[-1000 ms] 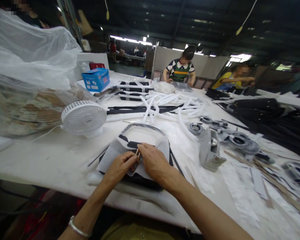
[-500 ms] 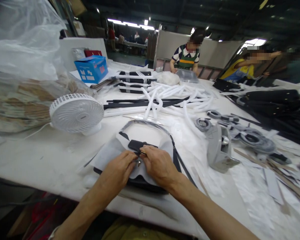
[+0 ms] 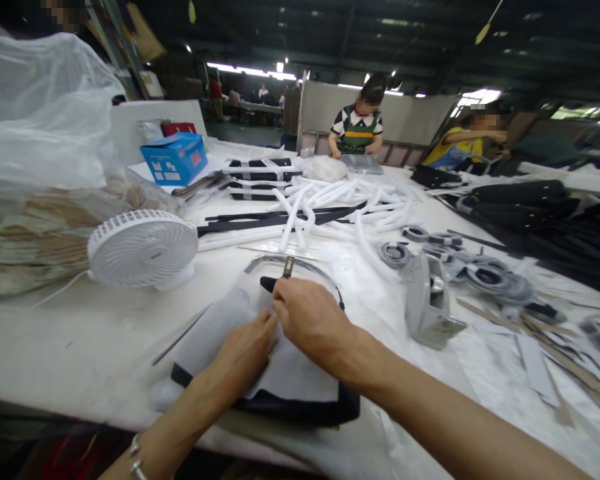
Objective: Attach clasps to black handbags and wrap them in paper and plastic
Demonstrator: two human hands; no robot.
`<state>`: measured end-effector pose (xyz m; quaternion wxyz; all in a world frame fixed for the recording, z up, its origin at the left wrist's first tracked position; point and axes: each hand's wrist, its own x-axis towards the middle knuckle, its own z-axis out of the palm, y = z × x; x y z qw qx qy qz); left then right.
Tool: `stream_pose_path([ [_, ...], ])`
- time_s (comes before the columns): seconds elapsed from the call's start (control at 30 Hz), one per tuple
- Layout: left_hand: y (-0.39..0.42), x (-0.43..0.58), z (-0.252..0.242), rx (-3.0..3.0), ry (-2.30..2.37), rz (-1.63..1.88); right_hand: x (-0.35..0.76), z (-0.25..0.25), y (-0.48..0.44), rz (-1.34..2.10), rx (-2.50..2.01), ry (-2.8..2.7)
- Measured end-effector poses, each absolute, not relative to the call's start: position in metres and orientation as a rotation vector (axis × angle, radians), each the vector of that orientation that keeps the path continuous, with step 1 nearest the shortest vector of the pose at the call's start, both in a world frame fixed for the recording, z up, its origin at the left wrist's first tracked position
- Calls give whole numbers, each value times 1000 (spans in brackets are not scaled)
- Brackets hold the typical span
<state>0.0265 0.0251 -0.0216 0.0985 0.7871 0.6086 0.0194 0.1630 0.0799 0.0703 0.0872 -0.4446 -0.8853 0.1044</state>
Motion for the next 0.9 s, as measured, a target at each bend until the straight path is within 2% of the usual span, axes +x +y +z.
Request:
stream_pose_path([
  [0.17, 28, 19, -25, 2602, 1721, 141, 161, 36, 50, 141, -1414, -3061],
  [0.27, 32, 9, -35, 2714, 1698, 221, 169, 20, 44, 78, -1421, -2969],
  [0.37, 36, 1, -38, 2644, 1783, 118, 180, 9, 42, 84, -1407, -2880],
  [0.57, 48, -12, -16, 2634, 1691, -23, 195, -9, 49, 104, -1352, -2788],
  [0.9, 41, -15, -37, 2657, 1840, 369, 193, -7, 52, 100, -1447, -2780],
])
